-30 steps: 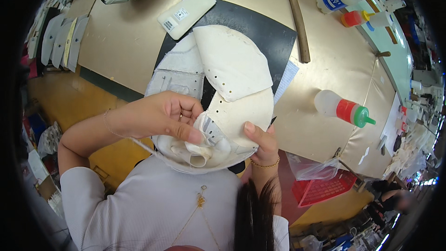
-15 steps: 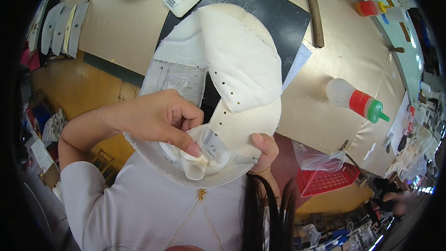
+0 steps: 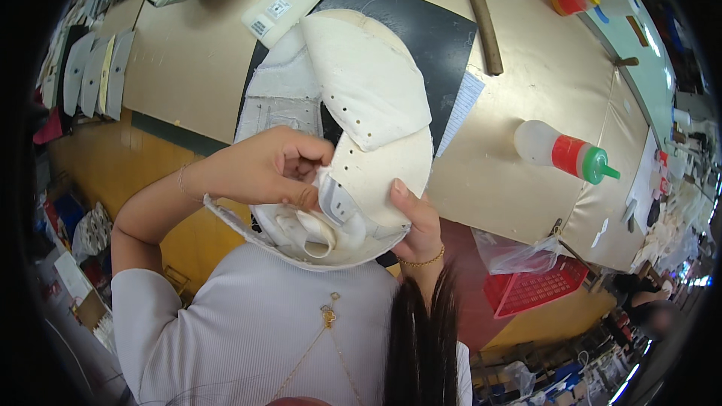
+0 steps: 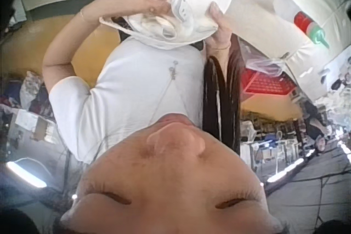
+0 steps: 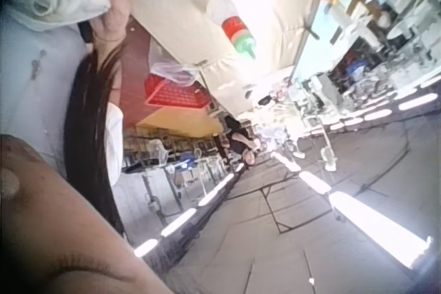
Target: The person trims excess fabric and threads from the interior lining of a white sneaker using small scissors. They repeatedly reposition the shoe and cut along the inner edges to remove loose material.
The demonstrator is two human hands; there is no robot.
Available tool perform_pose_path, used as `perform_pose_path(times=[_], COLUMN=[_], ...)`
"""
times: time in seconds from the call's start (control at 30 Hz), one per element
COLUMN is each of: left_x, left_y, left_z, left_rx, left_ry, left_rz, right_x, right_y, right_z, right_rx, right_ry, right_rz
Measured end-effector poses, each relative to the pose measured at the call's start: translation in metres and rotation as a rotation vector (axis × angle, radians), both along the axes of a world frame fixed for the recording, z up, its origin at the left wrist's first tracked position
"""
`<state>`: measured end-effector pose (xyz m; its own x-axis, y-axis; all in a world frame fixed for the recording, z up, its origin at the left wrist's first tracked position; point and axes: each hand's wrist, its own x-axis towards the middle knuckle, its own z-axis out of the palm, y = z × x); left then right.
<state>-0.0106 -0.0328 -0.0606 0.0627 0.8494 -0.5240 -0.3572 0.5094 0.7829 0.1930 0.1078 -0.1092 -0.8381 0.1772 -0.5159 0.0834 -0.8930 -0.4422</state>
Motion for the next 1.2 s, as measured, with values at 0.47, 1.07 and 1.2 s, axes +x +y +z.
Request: perform_pose_path(times=[0.47,1.07,1.2], left_x=[-0.028,0.005,-0.006], left_y=[0.002,0.032,0.01], left_z=[0.069,-0.017,-0.052], left_rx=[0.433,0.372,0.448], left_ry=[1.125,0.584,-0.137], left_rz=[0.187,0.593,0.813], right_x=[-0.058,-0.089,-0.083], right_y=[0.034,0.054,0.07], right_z=[0.029,0.074,0.067], right_rx=[0.938,1.206,1.597], right_ry=[0.147,0.219,0.137], right_rz=[-0.384,-0.047,0.002])
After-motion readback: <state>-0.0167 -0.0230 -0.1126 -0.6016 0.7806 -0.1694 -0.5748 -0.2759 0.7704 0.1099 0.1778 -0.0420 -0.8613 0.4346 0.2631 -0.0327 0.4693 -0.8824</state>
